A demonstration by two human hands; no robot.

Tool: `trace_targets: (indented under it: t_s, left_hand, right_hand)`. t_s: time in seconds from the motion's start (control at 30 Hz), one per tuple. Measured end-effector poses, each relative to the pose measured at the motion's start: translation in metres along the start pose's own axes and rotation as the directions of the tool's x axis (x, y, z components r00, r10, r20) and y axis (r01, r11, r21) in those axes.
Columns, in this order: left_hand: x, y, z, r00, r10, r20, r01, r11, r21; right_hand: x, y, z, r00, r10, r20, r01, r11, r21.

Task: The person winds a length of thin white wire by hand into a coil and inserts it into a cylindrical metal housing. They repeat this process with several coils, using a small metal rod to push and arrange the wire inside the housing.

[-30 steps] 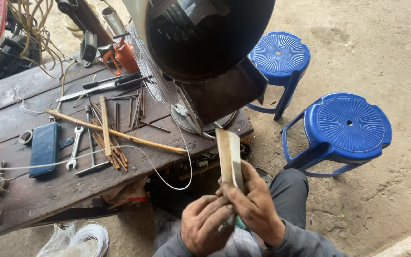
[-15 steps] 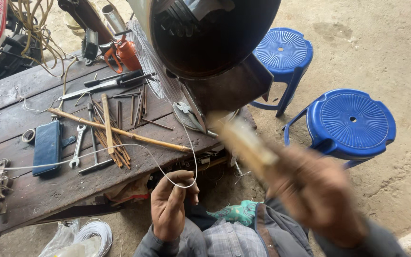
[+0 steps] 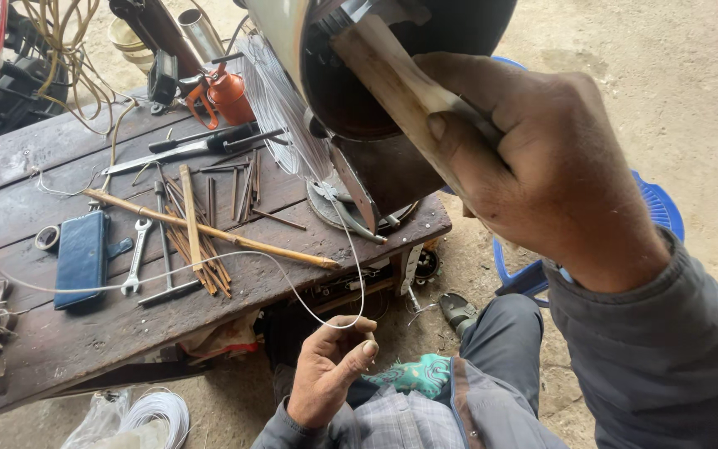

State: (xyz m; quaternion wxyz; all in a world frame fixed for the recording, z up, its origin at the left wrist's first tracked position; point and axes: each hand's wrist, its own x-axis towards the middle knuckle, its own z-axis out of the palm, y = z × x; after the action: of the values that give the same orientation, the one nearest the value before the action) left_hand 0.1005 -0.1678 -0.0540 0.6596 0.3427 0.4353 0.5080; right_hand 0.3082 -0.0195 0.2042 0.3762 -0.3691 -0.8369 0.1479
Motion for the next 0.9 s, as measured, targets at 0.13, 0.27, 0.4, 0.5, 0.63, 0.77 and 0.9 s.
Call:
trace_targets:
  t_s: [0.13, 0.27, 0.4, 0.5, 0.63, 0.77, 0.9]
  left_hand:
    - [0.004, -0.004, -0.004, 1.0, -0.008, 0.006, 0.008, 1.0, -0.01]
    - [0.007, -0.008, -0.005, 0.999, -0.052, 0.015, 0.052, 0.999, -0.012]
    - [0.007, -0.01, -0.007, 0.998, -0.055, 0.025, 0.056, 0.997, -0.047]
    - [0.006, -0.008, -0.009, 0.998, -0.055, 0.022, 0.056, 0.997, -0.05]
    - [0.006, -0.006, -0.006, 0.996, -0.073, 0.041, 0.076, 0.995, -0.07]
    - [0.008, -0.008, 0.004, 0.991, -0.074, 0.113, 0.07, 0.997, 0.041]
    - [0.001, -0.011, -0.009, 0.986, 0.022, 0.166, -0.039, 0.994, 0.101]
  right_hand:
    - [0.0, -0.008, -0.005, 0.999, 0.036, 0.031, -0.033, 0.994, -0.102]
    - [0.002, -0.005, 0.001, 1.0, -0.006, 0.03, 0.009, 0.997, -0.074]
    - [0.005, 0.001, 0.006, 0.999, 0.01, 0.049, -0.008, 0.999, -0.041]
    - [0.007, 0.009, 0.01, 0.995, -0.084, 0.049, 0.091, 0.986, -0.142]
    - [0.024, 0.022, 0.024, 0.951, -0.307, 0.04, 0.309, 0.943, -0.12]
    - [0.059, 0.013, 0.044, 0.925, -0.374, 0.07, 0.372, 0.851, -0.369]
    - [0.054, -0.017, 0.029, 0.909, -0.415, 0.04, 0.398, 0.838, -0.373]
